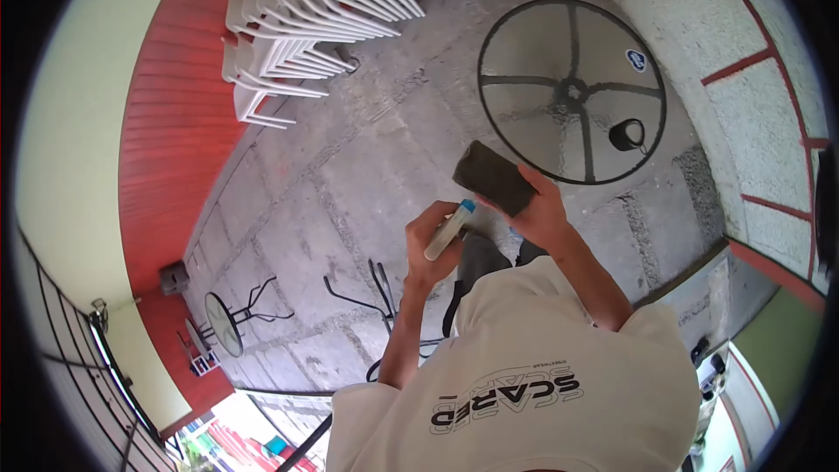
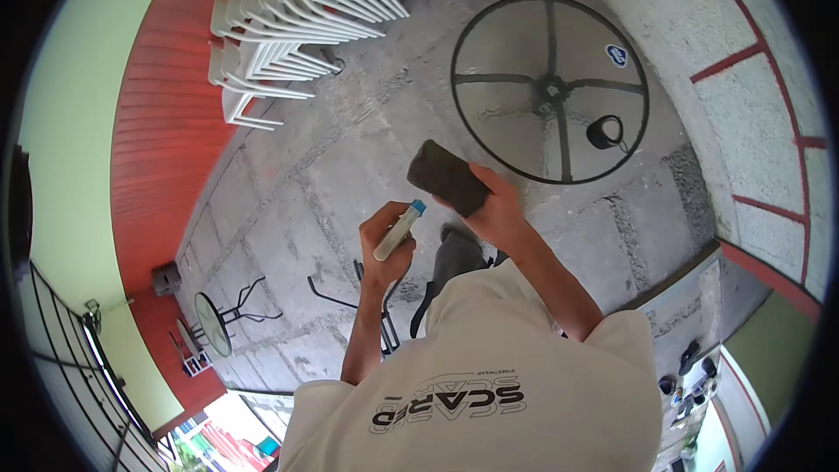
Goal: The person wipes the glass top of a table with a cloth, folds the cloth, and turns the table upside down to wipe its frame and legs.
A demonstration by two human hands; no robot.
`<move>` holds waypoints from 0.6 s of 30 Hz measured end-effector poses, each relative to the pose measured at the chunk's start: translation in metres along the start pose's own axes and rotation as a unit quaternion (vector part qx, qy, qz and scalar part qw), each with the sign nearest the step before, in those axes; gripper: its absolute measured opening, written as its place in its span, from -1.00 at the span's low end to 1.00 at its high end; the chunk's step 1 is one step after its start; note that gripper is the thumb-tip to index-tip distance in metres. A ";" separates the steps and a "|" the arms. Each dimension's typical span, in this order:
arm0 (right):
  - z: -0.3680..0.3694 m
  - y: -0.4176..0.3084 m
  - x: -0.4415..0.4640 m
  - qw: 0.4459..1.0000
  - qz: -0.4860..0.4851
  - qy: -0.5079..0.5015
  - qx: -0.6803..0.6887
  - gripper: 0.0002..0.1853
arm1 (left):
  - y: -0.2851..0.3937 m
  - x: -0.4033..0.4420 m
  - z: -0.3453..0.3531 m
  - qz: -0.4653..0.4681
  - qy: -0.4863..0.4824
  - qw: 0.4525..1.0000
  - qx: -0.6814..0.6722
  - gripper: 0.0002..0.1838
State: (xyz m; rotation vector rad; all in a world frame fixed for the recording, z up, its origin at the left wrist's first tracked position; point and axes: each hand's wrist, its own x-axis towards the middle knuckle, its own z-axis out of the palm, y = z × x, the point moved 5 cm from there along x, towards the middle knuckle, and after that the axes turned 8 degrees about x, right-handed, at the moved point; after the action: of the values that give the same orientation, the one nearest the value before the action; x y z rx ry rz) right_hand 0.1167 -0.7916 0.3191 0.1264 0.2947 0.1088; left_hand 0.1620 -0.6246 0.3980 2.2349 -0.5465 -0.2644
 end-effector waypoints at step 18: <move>-0.018 0.116 0.025 0.964 0.247 0.002 -0.101 -0.49 | -0.038 -0.083 -0.071 -0.156 0.186 0.970 0.014 -0.73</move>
State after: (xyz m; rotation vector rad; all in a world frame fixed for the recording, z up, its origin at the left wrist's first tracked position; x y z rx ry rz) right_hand 0.1248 -0.6717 0.3112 -0.0056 0.2502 0.6343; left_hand 0.1256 -0.5170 0.4168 2.3179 0.0037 0.0096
